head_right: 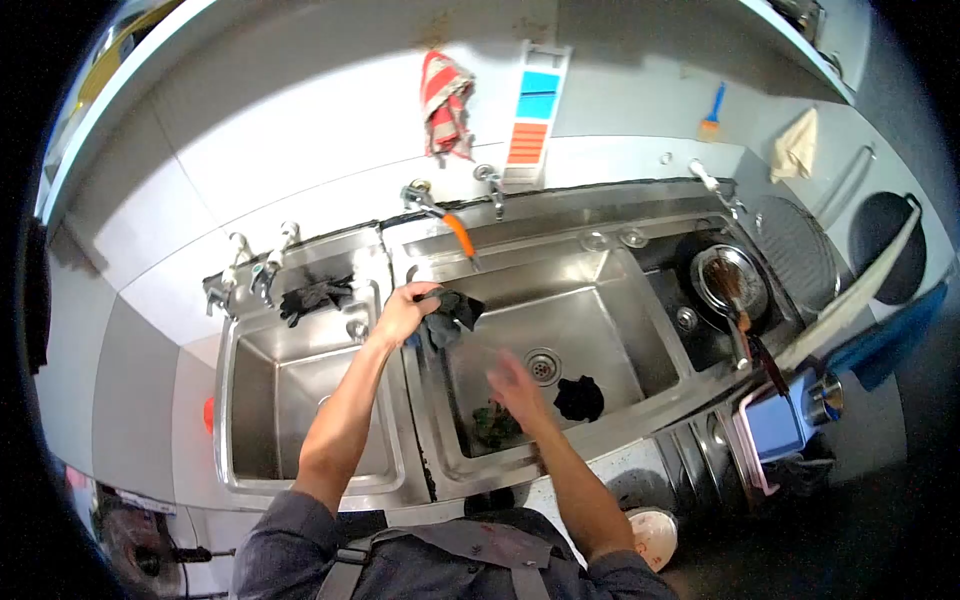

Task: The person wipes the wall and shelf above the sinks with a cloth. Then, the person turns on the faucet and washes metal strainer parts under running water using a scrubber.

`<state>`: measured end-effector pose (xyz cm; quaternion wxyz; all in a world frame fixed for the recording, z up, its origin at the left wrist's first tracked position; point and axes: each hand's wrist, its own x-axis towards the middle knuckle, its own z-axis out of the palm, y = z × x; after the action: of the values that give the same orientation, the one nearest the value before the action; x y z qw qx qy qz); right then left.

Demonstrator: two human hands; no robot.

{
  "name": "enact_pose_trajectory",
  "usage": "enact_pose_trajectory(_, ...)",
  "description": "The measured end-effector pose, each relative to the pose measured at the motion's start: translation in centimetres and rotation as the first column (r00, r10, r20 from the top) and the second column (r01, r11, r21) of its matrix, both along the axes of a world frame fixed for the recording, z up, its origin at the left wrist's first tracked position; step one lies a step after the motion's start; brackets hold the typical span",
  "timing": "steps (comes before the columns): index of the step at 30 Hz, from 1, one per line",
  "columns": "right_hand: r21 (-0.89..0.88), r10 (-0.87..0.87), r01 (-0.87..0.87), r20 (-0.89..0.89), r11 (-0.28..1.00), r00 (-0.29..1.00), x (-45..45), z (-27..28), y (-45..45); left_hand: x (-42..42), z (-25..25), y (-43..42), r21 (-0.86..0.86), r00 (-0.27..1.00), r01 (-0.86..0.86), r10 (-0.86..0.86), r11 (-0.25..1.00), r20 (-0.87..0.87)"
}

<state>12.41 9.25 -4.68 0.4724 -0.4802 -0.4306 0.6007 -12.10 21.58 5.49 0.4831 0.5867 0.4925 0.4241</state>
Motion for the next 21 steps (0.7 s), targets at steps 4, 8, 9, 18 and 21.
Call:
enact_pose_trajectory(4,-0.236,-0.102,-0.019,-0.491,0.972,0.865,-3.1,5.5,1.8,4.5,2.0,-4.5,-0.068,0.940,0.054,-0.028,0.996,0.341)
enact_pose_trajectory(8,-0.165,0.007,-0.194,-0.746,0.967,0.666,-3.0,4.6,2.8,8.6,1.5,-9.5,0.309,0.958,0.054,0.038,0.949,-0.284)
enact_pose_trajectory(9,-0.225,-0.051,-0.148,-0.692,0.963,0.720,-2.1,3.1,2.6,10.2,1.4,-10.2,0.457,0.897,0.098,0.121,0.884,-0.425)
enact_pose_trajectory(18,-0.019,0.055,-0.084,-0.610,0.996,0.790,11.2,8.9,9.0,20.6,0.3,-13.4,0.678,0.841,-0.012,0.374,0.735,-0.390)
enact_pose_trajectory(21,0.025,0.024,-0.010,-0.637,1.000,0.770,17.7,9.2,14.4,21.4,-0.6,-12.8,0.474,0.813,-0.121,0.361,0.872,-0.457)
